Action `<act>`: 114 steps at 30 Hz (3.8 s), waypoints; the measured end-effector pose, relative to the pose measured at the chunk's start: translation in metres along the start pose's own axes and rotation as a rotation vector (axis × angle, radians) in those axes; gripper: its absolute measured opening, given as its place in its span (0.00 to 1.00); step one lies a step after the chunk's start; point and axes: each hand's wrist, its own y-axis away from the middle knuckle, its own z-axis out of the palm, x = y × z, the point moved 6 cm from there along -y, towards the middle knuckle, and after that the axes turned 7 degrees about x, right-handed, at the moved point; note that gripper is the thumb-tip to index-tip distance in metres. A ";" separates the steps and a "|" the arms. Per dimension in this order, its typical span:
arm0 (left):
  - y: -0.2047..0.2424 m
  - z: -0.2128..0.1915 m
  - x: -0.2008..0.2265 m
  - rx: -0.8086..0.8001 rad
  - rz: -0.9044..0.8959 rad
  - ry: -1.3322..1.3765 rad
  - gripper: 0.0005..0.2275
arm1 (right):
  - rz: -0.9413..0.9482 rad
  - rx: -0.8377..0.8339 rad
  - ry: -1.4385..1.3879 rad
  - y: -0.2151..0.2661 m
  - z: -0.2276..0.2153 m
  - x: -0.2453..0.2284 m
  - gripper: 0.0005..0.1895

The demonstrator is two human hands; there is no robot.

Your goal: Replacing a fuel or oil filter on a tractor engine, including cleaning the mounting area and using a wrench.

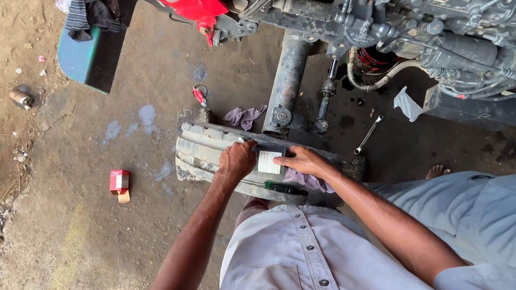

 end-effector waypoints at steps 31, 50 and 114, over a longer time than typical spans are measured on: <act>-0.041 -0.099 0.055 0.301 -0.239 1.465 0.11 | -0.642 0.480 0.627 0.070 0.016 -0.151 0.25; -0.100 -0.014 0.110 -0.258 -0.456 1.469 0.18 | -0.545 0.741 0.067 0.047 -0.130 -0.131 0.13; -0.204 -0.017 0.221 -0.330 -0.253 1.785 0.07 | -0.581 0.342 -1.777 -0.035 -0.204 -0.114 0.06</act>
